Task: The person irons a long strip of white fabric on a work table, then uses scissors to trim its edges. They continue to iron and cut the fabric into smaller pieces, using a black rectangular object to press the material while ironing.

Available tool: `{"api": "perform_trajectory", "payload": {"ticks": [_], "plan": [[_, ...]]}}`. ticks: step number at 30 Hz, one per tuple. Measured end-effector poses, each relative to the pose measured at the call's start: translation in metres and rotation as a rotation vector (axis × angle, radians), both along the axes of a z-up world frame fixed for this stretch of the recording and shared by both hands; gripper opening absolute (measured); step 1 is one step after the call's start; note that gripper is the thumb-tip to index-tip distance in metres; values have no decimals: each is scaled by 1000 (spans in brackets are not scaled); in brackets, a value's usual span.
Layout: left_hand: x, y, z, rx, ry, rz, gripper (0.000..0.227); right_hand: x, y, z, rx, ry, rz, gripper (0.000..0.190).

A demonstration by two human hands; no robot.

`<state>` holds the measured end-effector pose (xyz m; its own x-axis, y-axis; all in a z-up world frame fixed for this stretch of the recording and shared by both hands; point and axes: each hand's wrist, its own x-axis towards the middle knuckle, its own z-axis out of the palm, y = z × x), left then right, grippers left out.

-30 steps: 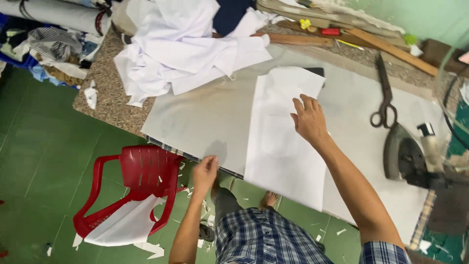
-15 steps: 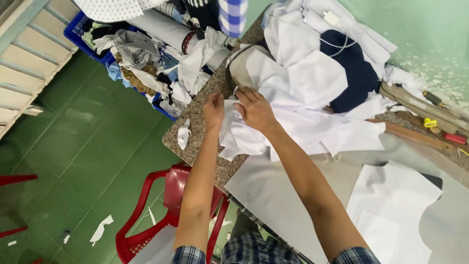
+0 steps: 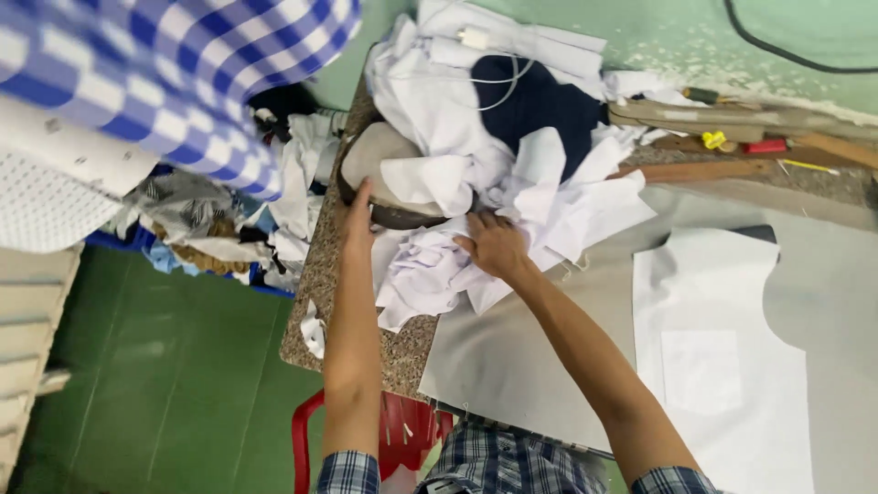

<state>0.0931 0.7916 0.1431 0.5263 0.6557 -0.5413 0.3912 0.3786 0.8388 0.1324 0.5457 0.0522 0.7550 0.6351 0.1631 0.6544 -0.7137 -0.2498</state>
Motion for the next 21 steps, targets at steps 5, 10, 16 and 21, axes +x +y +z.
{"api": "perform_trajectory", "payload": {"ticks": [5,10,16,21], "plan": [[4,-16,-42,508,90,8,99,-10,-2,-22,62,126,-20,71],[8,-36,-64,763,142,8,96,-20,6,1,208,-28,46,65],[11,-91,-30,352,-360,232,102,-2,19,14,236,113,94,73],[-22,-101,38,433,-421,261,95,27,2,43,201,622,-160,87]]}}
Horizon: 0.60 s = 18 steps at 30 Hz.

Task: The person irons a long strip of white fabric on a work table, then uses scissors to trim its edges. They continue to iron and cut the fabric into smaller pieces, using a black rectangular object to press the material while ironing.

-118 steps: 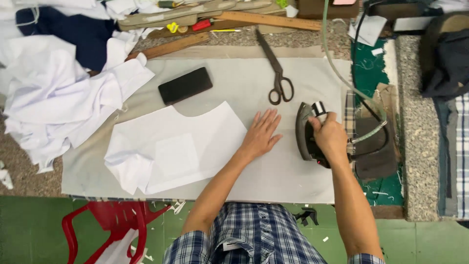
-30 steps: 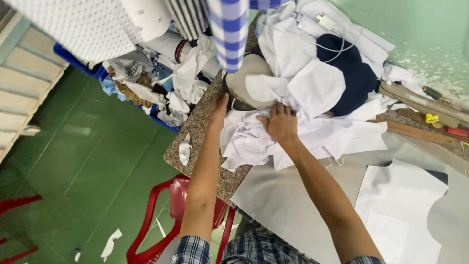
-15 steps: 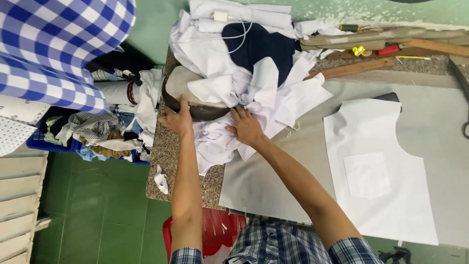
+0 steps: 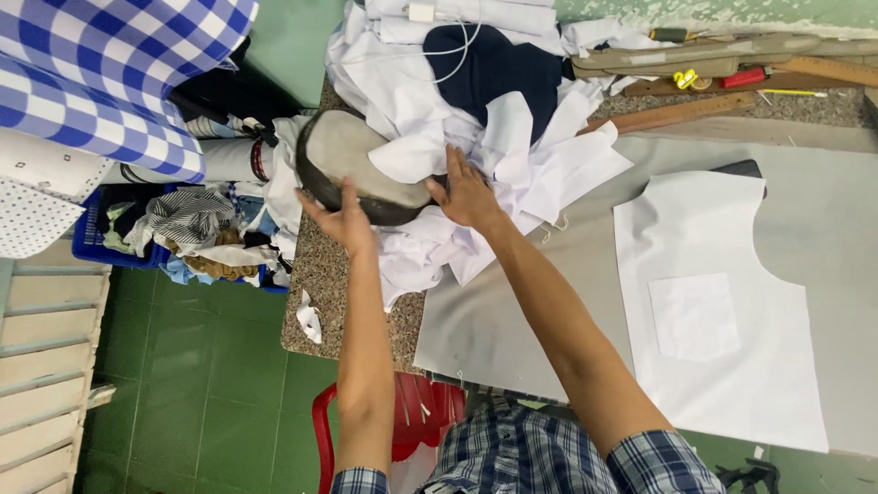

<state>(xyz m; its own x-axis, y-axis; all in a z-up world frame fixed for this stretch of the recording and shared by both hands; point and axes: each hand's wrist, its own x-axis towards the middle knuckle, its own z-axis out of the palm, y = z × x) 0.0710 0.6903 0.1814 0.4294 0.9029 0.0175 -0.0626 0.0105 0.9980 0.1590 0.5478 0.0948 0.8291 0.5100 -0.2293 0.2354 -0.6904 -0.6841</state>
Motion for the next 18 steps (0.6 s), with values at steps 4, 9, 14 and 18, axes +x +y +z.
{"api": "perform_trajectory", "payload": {"ticks": [4,9,14,18], "plan": [[-44,66,4,284,-8,16,87,-9,-49,-1,34,-193,-56,91],[-128,54,65,684,-279,109,53,-15,-202,19,287,-1000,-29,21],[-181,-44,73,571,-342,28,41,48,-362,-69,-506,-516,-138,70],[-230,-118,-19,-198,-192,401,96,61,-401,-93,-176,-973,47,4]]}}
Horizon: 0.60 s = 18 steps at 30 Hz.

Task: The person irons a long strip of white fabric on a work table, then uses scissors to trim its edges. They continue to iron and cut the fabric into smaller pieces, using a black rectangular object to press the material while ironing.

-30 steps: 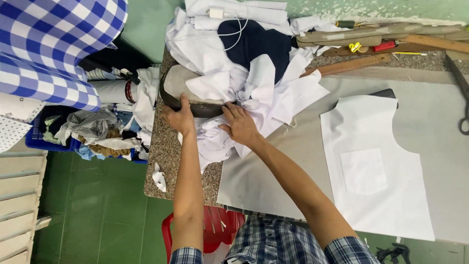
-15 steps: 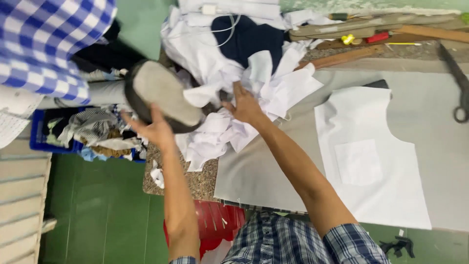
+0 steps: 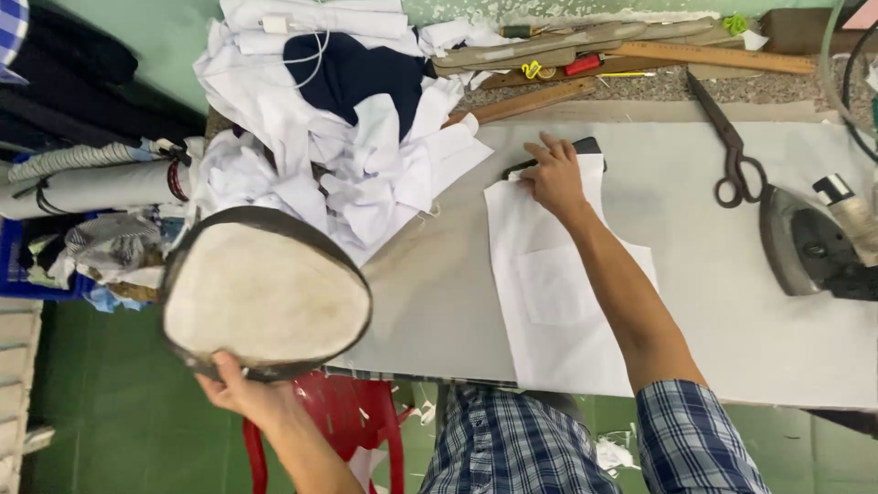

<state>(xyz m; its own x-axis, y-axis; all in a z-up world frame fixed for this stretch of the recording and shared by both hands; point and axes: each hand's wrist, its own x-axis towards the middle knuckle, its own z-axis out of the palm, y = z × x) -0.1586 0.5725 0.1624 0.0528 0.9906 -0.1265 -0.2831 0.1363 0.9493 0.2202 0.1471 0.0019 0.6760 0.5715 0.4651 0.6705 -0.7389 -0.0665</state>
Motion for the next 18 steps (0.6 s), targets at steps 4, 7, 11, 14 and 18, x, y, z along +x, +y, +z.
{"api": "perform_trajectory", "payload": {"ticks": [4,7,11,14,18], "plan": [[26,-135,8,7,-17,-121,50,-42,-31,35,112,321,-28,13],[33,-176,-26,-52,4,-195,50,-104,-94,128,220,819,-74,28],[70,-214,-44,-110,41,-437,38,-184,-179,210,315,926,216,12],[97,-227,-99,-163,122,-650,30,-231,-202,259,352,960,296,6],[128,-280,-90,-160,230,-908,26,-273,-212,283,432,942,250,5]]}}
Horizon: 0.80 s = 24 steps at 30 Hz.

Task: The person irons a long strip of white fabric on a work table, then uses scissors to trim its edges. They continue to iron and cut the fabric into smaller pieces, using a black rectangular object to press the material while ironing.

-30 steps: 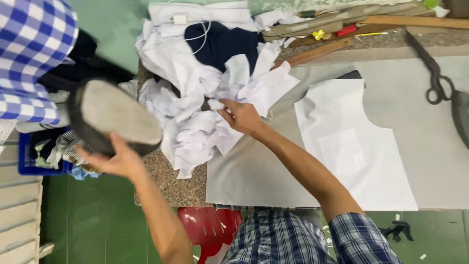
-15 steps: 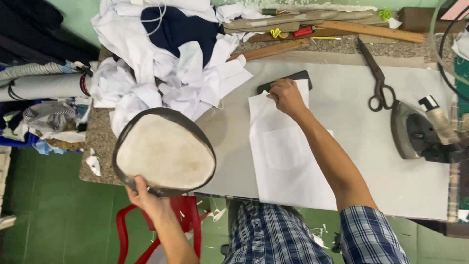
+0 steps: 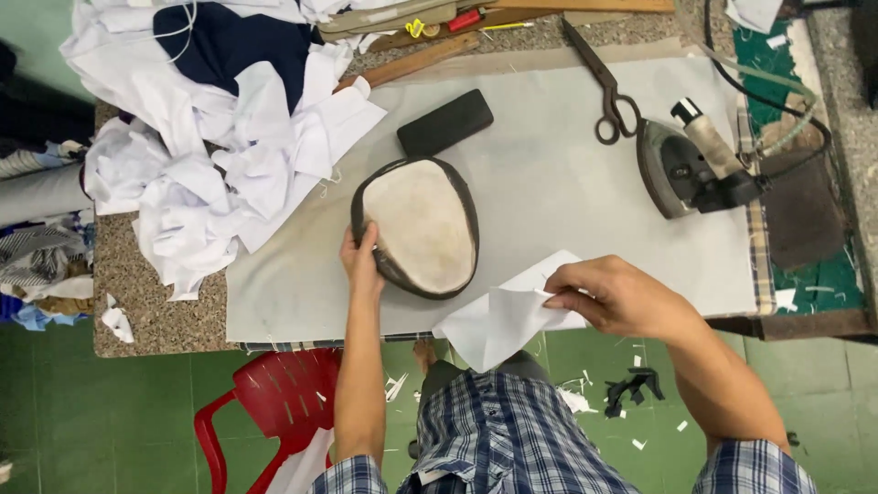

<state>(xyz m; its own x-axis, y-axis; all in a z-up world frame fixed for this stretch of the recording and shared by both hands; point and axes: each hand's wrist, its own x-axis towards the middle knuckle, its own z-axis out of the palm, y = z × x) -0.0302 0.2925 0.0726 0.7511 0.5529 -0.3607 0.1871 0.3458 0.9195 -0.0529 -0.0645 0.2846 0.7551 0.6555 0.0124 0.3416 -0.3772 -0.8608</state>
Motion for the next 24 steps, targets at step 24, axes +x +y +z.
{"api": "perform_trajectory", "payload": {"ticks": [24], "plan": [[12,-22,-9,1117,8,-1038,74,-51,20,12,-155,11,-143,6]]}}
